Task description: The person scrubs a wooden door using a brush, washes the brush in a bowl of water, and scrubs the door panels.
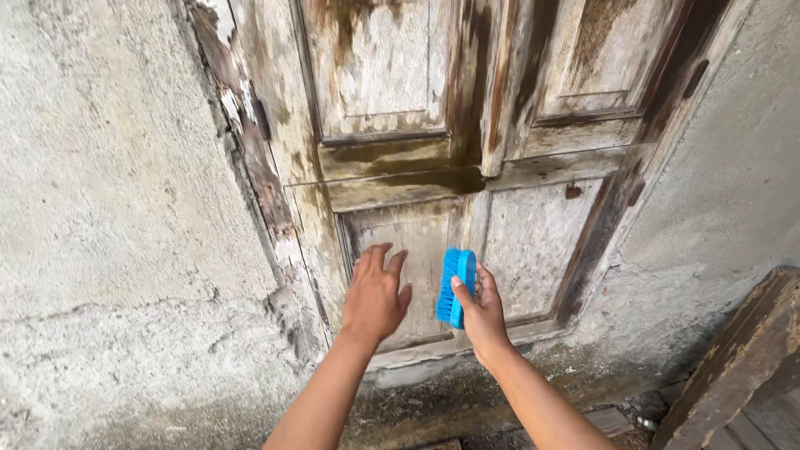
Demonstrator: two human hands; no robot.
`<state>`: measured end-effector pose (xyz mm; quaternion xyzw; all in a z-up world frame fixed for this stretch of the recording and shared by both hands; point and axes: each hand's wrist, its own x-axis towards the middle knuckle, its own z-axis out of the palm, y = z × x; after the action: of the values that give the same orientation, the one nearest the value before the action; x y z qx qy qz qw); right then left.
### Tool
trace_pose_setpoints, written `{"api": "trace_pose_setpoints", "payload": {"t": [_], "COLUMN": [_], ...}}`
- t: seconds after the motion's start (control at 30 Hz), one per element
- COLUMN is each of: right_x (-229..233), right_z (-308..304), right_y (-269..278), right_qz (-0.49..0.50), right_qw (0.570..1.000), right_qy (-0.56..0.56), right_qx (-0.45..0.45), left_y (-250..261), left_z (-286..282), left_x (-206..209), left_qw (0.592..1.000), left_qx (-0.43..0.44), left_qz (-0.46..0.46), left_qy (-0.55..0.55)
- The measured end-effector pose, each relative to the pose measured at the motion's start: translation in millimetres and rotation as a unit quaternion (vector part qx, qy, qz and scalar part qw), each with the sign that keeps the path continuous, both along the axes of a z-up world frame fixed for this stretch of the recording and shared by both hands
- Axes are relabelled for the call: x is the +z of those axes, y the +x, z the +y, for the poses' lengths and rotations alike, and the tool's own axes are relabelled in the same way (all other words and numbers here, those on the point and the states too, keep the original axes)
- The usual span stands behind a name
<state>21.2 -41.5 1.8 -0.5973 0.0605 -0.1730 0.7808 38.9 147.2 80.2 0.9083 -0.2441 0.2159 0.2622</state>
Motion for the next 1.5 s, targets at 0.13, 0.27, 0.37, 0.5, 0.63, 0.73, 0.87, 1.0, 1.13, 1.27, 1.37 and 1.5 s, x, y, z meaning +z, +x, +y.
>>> {"api": "trace_pose_setpoints", "payload": {"t": [0.13,0.27,0.37,0.5,0.63,0.73,0.87,1.0,1.13,1.27,1.37,1.5], "right_x": [3.8,20.6,46.1,57.9,34.0,26.4,24.3,15.0,1.2,-6.2,1.9,13.3], "right_z": [14.8,28.8,40.0,67.4,94.8,93.7,66.2,32.2,18.6,42.6,63.2,76.0], "right_y": [17.2,44.2,67.5,94.8,103.5,105.2,103.0,101.0,99.8,94.6,91.2,102.3], "right_qz": [0.016,-0.164,-0.191,-0.207,-0.211,-0.257,-0.25,-0.232,-0.214,-0.178,-0.241,-0.264], "right_qw": [0.995,0.909,0.859,0.834,0.837,0.786,0.695,0.687,0.715,0.745,0.725,0.663], "right_qy": [-0.075,-0.336,-0.396,-0.411,-0.413,-0.479,-0.603,-0.621,-0.586,-0.511,-0.544,-0.641], "right_qx": [-0.059,-0.184,-0.263,-0.306,-0.289,-0.294,-0.301,-0.296,-0.315,-0.389,-0.348,-0.281], "left_y": [48.5,89.9,120.8,149.6,163.8,169.2,170.1,170.8,167.5,168.4,169.3,170.3], "left_z": [33.0,61.7,77.6,82.5,83.3,84.2,84.7,86.0,86.9,88.1,89.7,91.2], "left_x": [23.9,40.3,46.1,32.8,17.2,14.5,9.5,6.8,5.1,7.1,5.3,0.7], "left_qw": [0.976,0.932,0.927,0.911,0.889,0.872,0.856,0.856,0.852,0.854,0.856,0.867], "left_qx": [-0.002,-0.022,-0.038,-0.037,-0.01,-0.003,0.009,0.007,0.007,-0.003,-0.011,-0.024], "left_qz": [-0.102,-0.238,-0.262,-0.29,-0.347,-0.367,-0.435,-0.436,-0.446,-0.449,-0.446,-0.42], "left_qy": [0.194,0.272,0.267,0.29,0.298,0.324,0.279,0.276,0.276,0.262,0.261,0.268]}}
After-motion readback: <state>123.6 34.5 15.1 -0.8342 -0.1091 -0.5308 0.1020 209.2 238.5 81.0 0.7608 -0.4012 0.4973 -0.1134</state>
